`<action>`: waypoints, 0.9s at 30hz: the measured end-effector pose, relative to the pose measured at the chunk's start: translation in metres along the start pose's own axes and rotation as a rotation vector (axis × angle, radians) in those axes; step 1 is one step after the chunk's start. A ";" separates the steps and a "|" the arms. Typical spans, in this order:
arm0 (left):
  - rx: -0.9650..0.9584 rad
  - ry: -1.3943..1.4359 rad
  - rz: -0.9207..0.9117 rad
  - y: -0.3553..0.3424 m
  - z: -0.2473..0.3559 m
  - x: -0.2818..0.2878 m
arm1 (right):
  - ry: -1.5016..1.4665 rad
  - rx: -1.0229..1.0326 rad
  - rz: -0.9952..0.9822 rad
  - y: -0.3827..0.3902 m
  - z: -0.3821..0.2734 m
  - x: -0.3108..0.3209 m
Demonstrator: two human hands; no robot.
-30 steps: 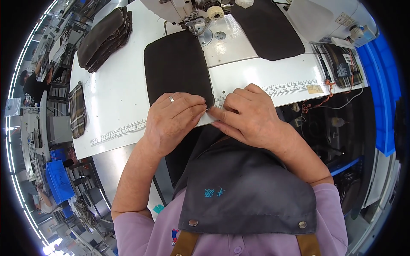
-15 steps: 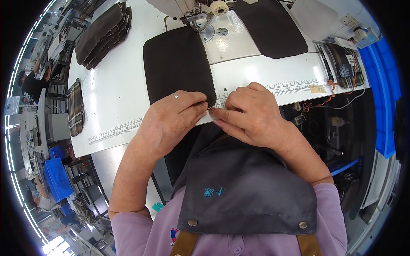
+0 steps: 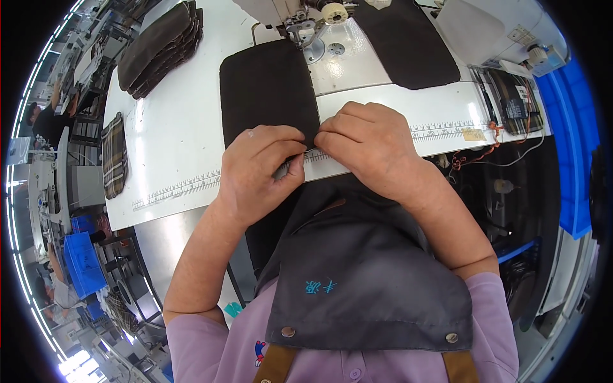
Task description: Sewing pieces of leather together using an industrial sewing machine in a workshop.
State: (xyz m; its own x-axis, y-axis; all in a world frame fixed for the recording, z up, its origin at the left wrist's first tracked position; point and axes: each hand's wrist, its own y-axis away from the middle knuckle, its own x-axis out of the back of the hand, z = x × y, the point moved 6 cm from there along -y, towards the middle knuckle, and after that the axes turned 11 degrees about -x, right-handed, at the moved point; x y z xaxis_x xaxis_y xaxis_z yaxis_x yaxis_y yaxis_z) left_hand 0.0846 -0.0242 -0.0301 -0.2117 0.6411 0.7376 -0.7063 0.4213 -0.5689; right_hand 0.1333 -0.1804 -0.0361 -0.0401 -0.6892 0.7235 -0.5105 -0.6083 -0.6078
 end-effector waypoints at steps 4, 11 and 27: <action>-0.217 -0.342 0.111 0.013 0.016 0.009 | -0.037 -0.012 0.055 0.000 0.006 -0.001; -0.298 -0.645 0.052 0.024 0.028 0.011 | -0.047 -0.014 0.049 -0.002 0.005 -0.001; -0.165 -0.193 -0.082 0.008 0.010 0.012 | -0.021 0.007 -0.092 -0.002 0.004 0.002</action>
State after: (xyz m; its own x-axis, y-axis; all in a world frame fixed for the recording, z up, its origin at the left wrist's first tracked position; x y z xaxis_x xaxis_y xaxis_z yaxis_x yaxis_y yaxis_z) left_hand 0.0701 -0.0192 -0.0218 -0.2947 0.4726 0.8305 -0.6099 0.5761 -0.5442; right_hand 0.1374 -0.1821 -0.0341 0.0249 -0.6383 0.7694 -0.5050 -0.6723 -0.5414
